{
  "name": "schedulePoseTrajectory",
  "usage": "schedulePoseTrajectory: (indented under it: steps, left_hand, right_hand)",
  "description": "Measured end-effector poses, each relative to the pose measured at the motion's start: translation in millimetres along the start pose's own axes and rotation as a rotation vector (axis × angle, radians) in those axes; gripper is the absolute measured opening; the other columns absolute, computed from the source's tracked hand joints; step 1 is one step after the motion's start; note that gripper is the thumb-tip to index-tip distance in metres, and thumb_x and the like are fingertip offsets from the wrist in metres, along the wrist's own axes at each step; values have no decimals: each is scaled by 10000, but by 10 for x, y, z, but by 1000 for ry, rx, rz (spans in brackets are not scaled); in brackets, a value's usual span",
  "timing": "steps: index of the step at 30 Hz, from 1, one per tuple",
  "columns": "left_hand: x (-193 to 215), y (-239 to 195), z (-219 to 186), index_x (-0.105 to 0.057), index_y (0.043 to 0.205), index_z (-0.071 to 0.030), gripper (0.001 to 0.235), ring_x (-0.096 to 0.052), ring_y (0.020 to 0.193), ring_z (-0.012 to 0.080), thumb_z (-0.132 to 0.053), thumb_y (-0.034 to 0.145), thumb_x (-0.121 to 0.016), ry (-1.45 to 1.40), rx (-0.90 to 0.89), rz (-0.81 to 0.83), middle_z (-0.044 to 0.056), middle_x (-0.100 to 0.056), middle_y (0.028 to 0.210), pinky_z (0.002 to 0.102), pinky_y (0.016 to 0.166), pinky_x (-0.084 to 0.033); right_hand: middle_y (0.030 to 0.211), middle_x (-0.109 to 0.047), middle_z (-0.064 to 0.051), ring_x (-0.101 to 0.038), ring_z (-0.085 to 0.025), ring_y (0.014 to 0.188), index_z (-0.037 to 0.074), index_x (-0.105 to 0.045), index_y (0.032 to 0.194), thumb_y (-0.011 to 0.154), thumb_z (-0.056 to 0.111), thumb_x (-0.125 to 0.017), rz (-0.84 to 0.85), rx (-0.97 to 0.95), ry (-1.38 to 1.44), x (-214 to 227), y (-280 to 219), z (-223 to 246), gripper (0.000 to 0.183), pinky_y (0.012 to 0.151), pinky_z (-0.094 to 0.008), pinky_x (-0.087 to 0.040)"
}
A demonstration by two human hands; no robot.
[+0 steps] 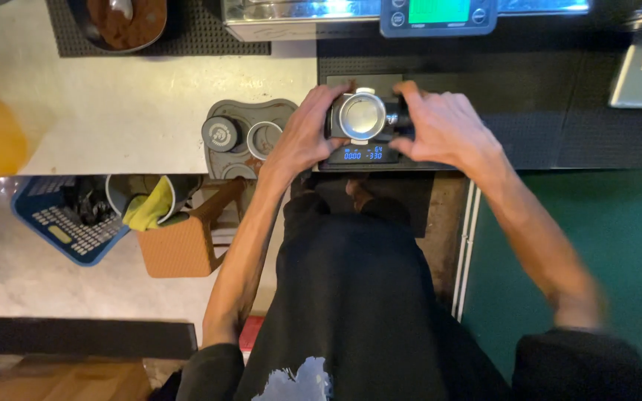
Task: The person scoops coffee grounds into a portafilter, tamps the grounds, and locks the portafilter into an espresso machine. They then wipe the machine and counter with a cloth and handle a small notebook.
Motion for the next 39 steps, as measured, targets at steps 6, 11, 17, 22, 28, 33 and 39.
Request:
schedulePoseTrajectory:
  steps: [6, 11, 17, 22, 28, 33, 39]
  left_hand:
    - [-187, 64, -16, -567, 1418, -82, 907, -582, 1253, 423, -107, 632, -1019, -63, -78, -63, 169, -638, 1293, 515, 1100, -475]
    - [-713, 468, -408, -524, 1413, -19, 844, -582, 1263, 470, -21, 701, -976, -125, -160, 38, 235, -633, 1295, 523, 1195, -401]
    - [-1733, 1190, -617, -501, 1204, -66, 790, -631, 1051, 337, -32, 532, -916, 277, -238, 60, 102, -619, 1083, 523, 1217, -319]
    - [-1912, 1069, -648, -417, 1464, 45, 838, -499, 1431, 388, 165, 677, -678, 536, -140, -36, 222, -579, 1407, 472, 1268, -351]
    - [-760, 190, -962, -527, 838, -66, 271, -459, 739, 223, -215, 1046, -614, 209, -15, -269, 73, -505, 804, 347, 645, -412]
    - [-519, -499, -749, -608, 1073, -5, 127, -639, 1106, 361, -72, 966, -622, 185, -161, -402, 222, -645, 1175, 442, 968, -510]
    - [-202, -1862, 541, -686, 1236, -38, 327, -664, 1126, 366, -149, 930, -653, 641, 42, -658, 201, -666, 1229, 481, 1006, -525]
  right_hand:
    - [1092, -751, -226, -710, -535, 956, 153, -503, 1463, 804, 559, -775, -133, 66, 58, 47, -114, 40, 821, 826, -636, -547]
    - [862, -742, -313, -720, -554, 865, 127, -584, 1396, 789, 507, -816, -228, -72, -18, 153, -704, -381, 753, 767, -645, -532]
    - [889, -771, -144, -732, -402, 785, 105, -607, 1401, 826, 452, -809, -217, -233, 11, 39, -1003, -1248, 701, 744, -575, -554]
    - [946, -775, -213, -705, -516, 968, 109, -562, 1506, 810, 409, -827, -217, -327, 33, -35, -960, -1365, 803, 789, -617, -531]
    - [1310, -577, -294, -541, -424, 1149, -99, -316, 1632, 787, 471, -927, -393, -275, -79, 61, -1185, -1076, 1188, 982, -520, -449]
    - [1320, -590, -227, -573, -394, 1176, -41, -526, 1430, 939, 135, -853, -1017, -73, 231, -121, -1366, -302, 616, 954, -495, -507]
    - [938, -675, -107, -664, -315, 824, -15, -746, 1097, 949, 24, -763, -978, 78, 580, -692, -844, 527, 154, 658, -358, -577]
Point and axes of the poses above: each hand's wrist, its own y-axis towards the middle knuckle, its own x-axis out of the back of the hand, z = x × y, the point moved 4 cm from there along y, towards the middle knuckle
